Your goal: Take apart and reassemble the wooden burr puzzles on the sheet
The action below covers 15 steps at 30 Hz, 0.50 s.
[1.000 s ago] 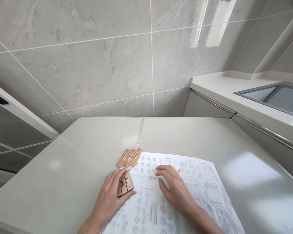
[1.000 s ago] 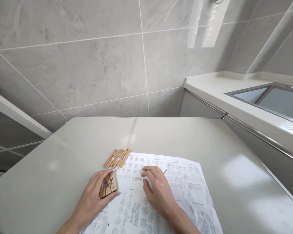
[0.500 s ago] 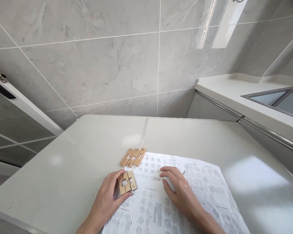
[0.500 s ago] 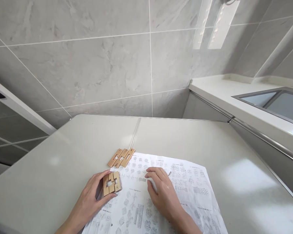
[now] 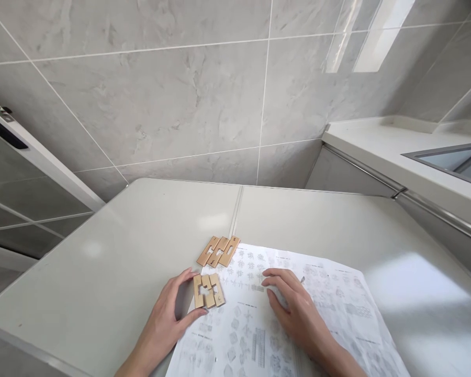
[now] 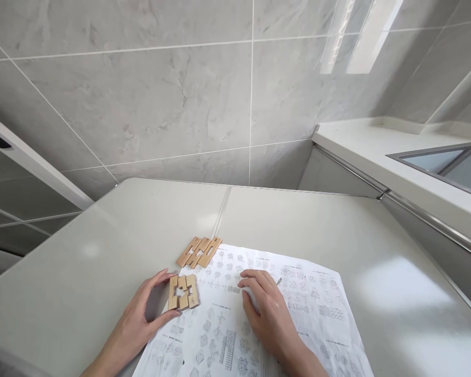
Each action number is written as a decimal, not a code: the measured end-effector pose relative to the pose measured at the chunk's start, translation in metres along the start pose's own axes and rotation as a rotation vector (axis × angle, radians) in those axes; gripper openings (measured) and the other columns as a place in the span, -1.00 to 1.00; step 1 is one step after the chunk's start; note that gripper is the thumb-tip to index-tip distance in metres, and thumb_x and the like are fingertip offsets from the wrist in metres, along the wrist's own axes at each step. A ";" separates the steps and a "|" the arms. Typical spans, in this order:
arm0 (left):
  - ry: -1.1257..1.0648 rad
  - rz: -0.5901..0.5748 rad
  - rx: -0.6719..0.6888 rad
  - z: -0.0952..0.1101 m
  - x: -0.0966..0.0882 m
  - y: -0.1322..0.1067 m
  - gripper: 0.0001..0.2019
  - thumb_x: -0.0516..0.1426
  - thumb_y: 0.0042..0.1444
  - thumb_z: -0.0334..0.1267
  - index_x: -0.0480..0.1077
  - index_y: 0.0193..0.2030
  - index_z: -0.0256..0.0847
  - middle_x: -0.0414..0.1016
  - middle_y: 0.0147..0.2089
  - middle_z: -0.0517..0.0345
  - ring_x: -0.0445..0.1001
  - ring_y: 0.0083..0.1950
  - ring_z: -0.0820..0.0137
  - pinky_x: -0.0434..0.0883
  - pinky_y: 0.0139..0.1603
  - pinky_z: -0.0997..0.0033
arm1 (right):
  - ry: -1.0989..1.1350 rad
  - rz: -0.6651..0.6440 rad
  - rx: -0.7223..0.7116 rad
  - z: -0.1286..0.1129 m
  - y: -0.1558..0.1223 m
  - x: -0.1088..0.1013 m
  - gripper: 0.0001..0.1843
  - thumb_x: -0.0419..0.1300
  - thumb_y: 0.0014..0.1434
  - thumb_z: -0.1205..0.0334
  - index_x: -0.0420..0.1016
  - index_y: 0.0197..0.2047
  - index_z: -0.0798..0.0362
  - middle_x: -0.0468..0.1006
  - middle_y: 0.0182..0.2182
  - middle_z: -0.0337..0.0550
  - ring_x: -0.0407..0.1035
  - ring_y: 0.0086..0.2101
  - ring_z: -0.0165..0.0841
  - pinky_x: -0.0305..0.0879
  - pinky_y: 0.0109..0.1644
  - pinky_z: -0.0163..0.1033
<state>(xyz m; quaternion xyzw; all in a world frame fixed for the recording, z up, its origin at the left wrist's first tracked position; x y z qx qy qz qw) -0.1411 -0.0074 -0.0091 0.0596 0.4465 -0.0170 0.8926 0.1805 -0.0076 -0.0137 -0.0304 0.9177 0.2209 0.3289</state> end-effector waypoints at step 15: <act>0.035 0.009 0.018 0.006 0.005 0.006 -0.38 0.35 0.27 -0.06 0.29 0.42 0.16 0.49 0.44 0.05 0.51 0.40 -0.05 0.51 0.38 -0.19 | 0.016 -0.052 0.034 0.004 -0.001 0.004 -0.78 0.07 0.51 0.36 0.48 0.01 -0.14 0.63 0.08 -0.04 0.54 0.11 -0.03 0.58 0.08 0.14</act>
Point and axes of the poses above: each hand's wrist, its own y-axis towards the middle knuckle, its own x-axis out of the palm, z = x × y, the point moved 7 cm from there along y, towards the middle knuckle
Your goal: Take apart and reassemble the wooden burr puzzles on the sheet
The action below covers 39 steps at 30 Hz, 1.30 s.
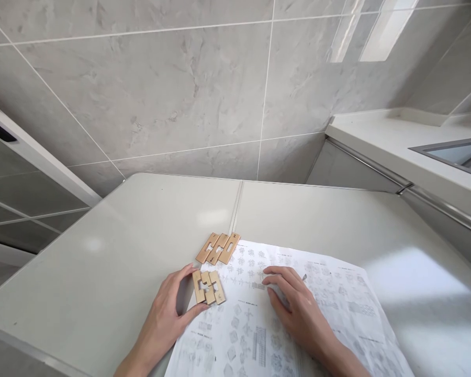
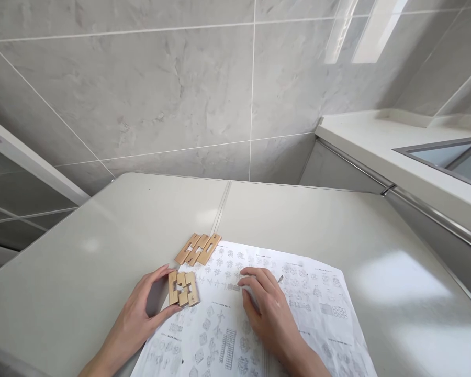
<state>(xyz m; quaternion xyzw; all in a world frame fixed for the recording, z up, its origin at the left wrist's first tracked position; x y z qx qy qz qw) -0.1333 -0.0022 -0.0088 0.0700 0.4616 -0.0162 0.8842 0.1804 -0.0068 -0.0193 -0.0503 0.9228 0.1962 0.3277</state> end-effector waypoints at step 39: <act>-0.068 0.051 -0.084 0.031 -0.010 0.047 -0.57 0.17 0.44 0.02 0.33 0.36 0.01 0.41 0.41 -0.06 0.43 0.43 0.00 0.54 0.29 -0.02 | 0.085 -0.184 0.303 0.058 -0.021 -0.055 -0.70 0.10 0.55 -0.07 0.62 -0.05 -0.18 0.71 -0.30 -0.12 0.63 -0.34 -0.18 0.50 -0.48 -0.24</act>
Point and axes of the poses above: each hand's wrist, its own y-axis towards the middle knuckle, its own x-axis out of the palm, z = x × y, the point moved 7 cm from there along y, towards the middle knuckle
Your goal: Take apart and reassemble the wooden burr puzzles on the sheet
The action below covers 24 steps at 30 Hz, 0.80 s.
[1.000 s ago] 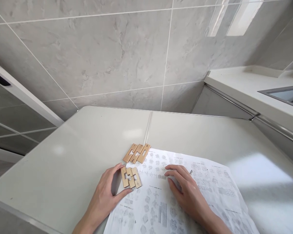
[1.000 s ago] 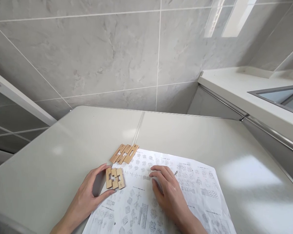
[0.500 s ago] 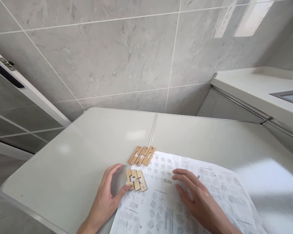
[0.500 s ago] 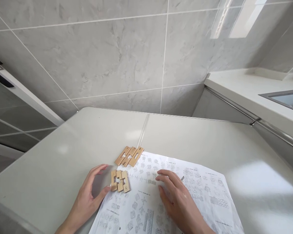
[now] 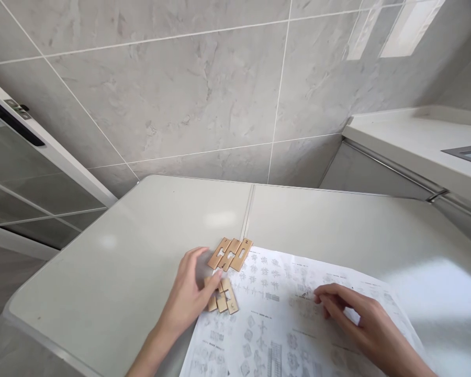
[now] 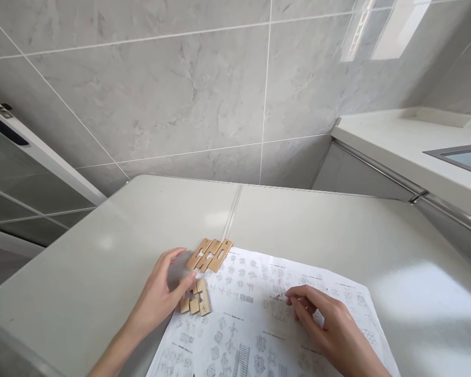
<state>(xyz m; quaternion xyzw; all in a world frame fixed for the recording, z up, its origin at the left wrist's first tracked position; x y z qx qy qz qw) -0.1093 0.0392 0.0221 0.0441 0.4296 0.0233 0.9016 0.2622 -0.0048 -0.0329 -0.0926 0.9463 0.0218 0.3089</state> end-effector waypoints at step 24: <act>0.255 -0.160 0.286 0.073 0.086 0.025 -0.50 0.16 0.45 -0.12 0.31 0.48 -0.01 0.38 0.52 -0.03 0.34 0.52 -0.10 0.46 0.43 -0.23 | 0.024 0.033 -0.010 0.004 0.010 0.002 -0.77 0.07 0.54 0.14 0.58 -0.04 -0.15 0.60 -0.39 -0.26 0.41 -0.45 -0.25 0.34 -0.37 -0.19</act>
Point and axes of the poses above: each hand's wrist, its own y-axis towards the middle knuckle, its own x-axis out of the palm, z = x × y, the point moved 7 cm from there along y, towards the middle knuckle
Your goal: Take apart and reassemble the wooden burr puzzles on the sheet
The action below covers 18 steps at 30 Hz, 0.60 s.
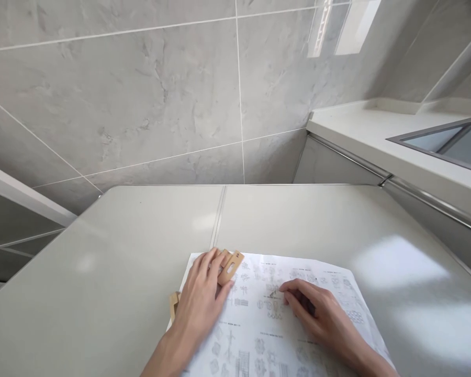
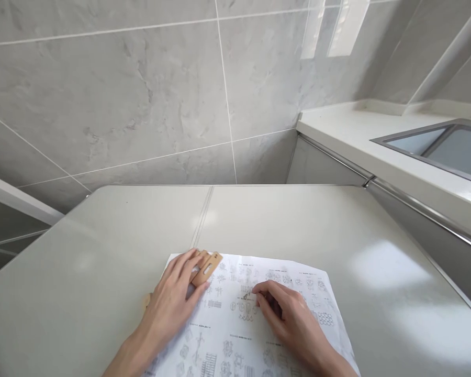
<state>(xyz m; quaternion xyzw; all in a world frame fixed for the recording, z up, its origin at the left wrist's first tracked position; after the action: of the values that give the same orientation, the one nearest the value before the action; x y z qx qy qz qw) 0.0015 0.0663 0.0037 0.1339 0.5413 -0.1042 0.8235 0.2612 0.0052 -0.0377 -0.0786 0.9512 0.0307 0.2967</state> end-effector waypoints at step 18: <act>-0.297 0.000 0.150 0.061 0.027 -0.015 -0.58 0.11 0.54 -0.20 0.25 0.47 0.03 0.44 0.41 -0.04 0.50 0.40 0.10 0.62 0.33 0.02 | -0.192 0.179 -0.173 -0.021 -0.007 0.003 -0.65 0.22 0.35 0.24 0.37 0.17 -0.12 0.53 -0.03 -0.06 0.53 -0.38 -0.25 0.52 -0.39 -0.13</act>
<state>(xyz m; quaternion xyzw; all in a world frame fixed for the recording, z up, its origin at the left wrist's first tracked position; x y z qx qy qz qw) 0.0599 0.0308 0.0001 0.1780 0.4042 -0.1631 0.8822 0.2483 -0.0046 -0.0217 -0.0155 0.9155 0.1461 0.3744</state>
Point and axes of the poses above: each hand's wrist, its own y-axis towards the middle knuckle, its own x-axis out of the palm, z = x × y, the point moved 7 cm from there along y, towards the middle knuckle
